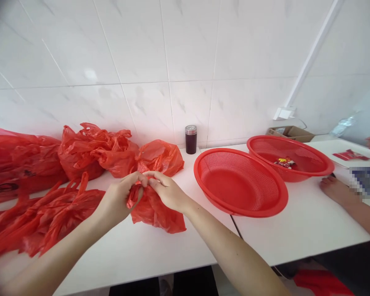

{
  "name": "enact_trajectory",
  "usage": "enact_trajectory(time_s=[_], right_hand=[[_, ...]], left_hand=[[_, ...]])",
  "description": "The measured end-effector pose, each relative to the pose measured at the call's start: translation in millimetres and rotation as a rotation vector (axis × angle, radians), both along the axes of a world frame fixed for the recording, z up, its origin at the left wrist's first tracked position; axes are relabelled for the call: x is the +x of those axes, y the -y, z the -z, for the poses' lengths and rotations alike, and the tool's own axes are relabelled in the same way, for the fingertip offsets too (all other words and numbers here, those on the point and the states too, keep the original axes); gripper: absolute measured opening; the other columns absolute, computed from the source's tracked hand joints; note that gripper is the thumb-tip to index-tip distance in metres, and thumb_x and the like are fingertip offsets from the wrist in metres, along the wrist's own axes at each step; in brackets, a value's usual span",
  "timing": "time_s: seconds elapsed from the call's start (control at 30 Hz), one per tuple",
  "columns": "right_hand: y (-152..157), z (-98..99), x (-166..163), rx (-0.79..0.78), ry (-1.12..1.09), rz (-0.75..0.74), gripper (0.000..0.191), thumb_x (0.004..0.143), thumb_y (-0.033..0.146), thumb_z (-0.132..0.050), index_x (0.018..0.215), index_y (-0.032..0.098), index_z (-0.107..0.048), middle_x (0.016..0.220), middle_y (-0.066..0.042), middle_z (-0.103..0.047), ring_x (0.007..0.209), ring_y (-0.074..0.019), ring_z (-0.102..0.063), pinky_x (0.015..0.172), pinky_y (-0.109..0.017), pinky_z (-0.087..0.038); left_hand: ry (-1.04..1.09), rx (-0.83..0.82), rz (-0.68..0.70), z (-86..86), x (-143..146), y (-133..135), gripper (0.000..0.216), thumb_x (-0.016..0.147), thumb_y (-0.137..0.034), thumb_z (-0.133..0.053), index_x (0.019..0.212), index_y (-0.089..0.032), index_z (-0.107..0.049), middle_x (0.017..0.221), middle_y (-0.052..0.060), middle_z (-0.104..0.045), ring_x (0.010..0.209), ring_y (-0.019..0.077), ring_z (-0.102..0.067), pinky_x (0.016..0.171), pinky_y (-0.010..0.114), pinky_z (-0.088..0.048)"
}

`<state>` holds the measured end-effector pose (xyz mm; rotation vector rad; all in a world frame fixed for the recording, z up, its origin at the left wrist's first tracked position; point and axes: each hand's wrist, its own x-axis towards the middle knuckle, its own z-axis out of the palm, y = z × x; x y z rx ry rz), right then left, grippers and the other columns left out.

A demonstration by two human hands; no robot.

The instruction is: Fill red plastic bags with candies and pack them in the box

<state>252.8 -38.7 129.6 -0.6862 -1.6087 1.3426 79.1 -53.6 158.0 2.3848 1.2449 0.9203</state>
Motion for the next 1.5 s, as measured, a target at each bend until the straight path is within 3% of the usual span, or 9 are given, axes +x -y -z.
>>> enact_trajectory(time_s=[0.2, 0.33, 0.5, 0.63, 0.77, 0.87, 1.13, 1.3, 1.5], right_hand=[[6.0, 7.1, 6.6, -0.246, -0.049, -0.213, 0.02, 0.087, 0.038, -0.06, 0.081, 0.019, -0.059, 0.081, 0.003, -0.056, 0.076, -0.01, -0.055, 0.079, -0.027, -0.044], [8.6, 11.1, -3.1, -0.262, -0.15, -0.063, 0.022, 0.086, 0.034, -0.061, 0.076, 0.02, -0.047, 0.071, 0.006, -0.05, 0.066, -0.0089, -0.051, 0.072, -0.026, -0.044], [11.6, 13.7, -14.2, 0.003, -0.123, 0.195, 0.02, 0.088, 0.038, -0.056, 0.082, 0.022, -0.044, 0.07, 0.006, -0.049, 0.064, -0.0104, -0.051, 0.065, -0.026, -0.046], [-11.5, 40.8, 0.5, 0.013, -0.016, 0.46, 0.022, 0.085, 0.041, -0.055, 0.082, 0.023, -0.044, 0.066, 0.007, -0.043, 0.055, -0.0088, -0.042, 0.054, -0.021, -0.043], [-47.3, 94.0, 13.7, -0.132, 0.019, 0.615, 0.03, 0.078, 0.048, -0.058, 0.079, 0.023, -0.042, 0.069, 0.005, -0.049, 0.061, -0.0117, -0.051, 0.057, -0.025, -0.051], [-64.6, 120.0, 7.6, -0.164, 0.037, 0.638, 0.031, 0.077, 0.05, -0.057, 0.081, 0.022, -0.042, 0.072, 0.003, -0.051, 0.065, -0.0133, -0.054, 0.056, -0.026, -0.052], [-32.3, 116.3, -31.8, -0.127, 0.215, 0.655, 0.043, 0.089, 0.053, -0.041, 0.123, 0.026, -0.038, 0.106, -0.006, -0.059, 0.079, -0.017, -0.062, 0.075, -0.035, -0.052], [-15.6, 127.8, -45.0, 0.055, 0.474, 0.634, 0.038, 0.093, 0.038, -0.037, 0.128, 0.024, -0.038, 0.118, -0.012, -0.061, 0.097, -0.0241, -0.063, 0.084, -0.041, -0.049], [-43.9, 124.2, -21.1, 0.105, 0.496, 0.659, 0.033, 0.092, 0.026, -0.034, 0.123, 0.024, -0.042, 0.123, -0.011, -0.06, 0.108, -0.0238, -0.06, 0.09, -0.04, -0.046]], left_hand=[[0.061, 0.22, -0.021, 20.6, -6.3, 5.4, 0.031, 0.08, -0.005, -0.045, 0.104, -0.023, -0.053, 0.117, 0.008, -0.056, 0.103, 0.0197, -0.059, 0.076, 0.028, -0.048], [0.067, 0.103, -0.025, 28.1, -14.5, 14.6, 0.028, 0.087, -0.012, -0.045, 0.111, -0.023, -0.052, 0.111, 0.008, -0.06, 0.087, 0.017, -0.062, 0.073, 0.028, -0.05], [0.048, -0.026, -0.018, 27.5, -21.6, 22.4, 0.024, 0.093, -0.021, -0.038, 0.104, -0.022, -0.06, 0.108, 0.01, -0.064, 0.095, 0.0197, -0.061, 0.082, 0.032, -0.048], [-0.02, -0.152, -0.104, 44.8, -54.1, 28.8, 0.021, 0.083, -0.012, -0.041, 0.083, -0.021, -0.061, 0.086, 0.005, -0.067, 0.083, 0.0199, -0.062, 0.072, 0.03, -0.048], [-0.076, -0.356, -0.129, 75.9, -90.6, 49.1, 0.025, 0.066, -0.003, -0.039, 0.069, -0.022, -0.054, 0.073, 0.001, -0.063, 0.068, 0.0168, -0.057, 0.061, 0.027, -0.045], [-0.077, -0.372, -0.149, 84.0, -95.2, 56.7, 0.023, 0.077, -0.008, -0.04, 0.075, -0.023, -0.058, 0.076, 0.001, -0.064, 0.069, 0.017, -0.056, 0.066, 0.028, -0.045], [0.091, -0.187, -0.31, 97.1, -51.7, 10.9, 0.027, 0.097, -0.035, -0.03, 0.086, -0.022, -0.051, 0.11, 0.008, -0.058, 0.098, 0.0186, -0.055, 0.085, 0.032, -0.043], [0.032, -0.214, -0.38, 127.5, -34.6, -21.1, 0.022, 0.096, -0.034, -0.029, 0.084, -0.024, -0.045, 0.082, 0.002, -0.057, 0.069, 0.0172, -0.051, 0.069, 0.032, -0.04], [-0.028, -0.247, -0.341, 133.8, -37.6, -24.0, 0.014, 0.092, -0.028, -0.038, 0.079, -0.025, -0.042, 0.06, -0.005, -0.047, 0.054, 0.0153, -0.042, 0.059, 0.029, -0.032]])
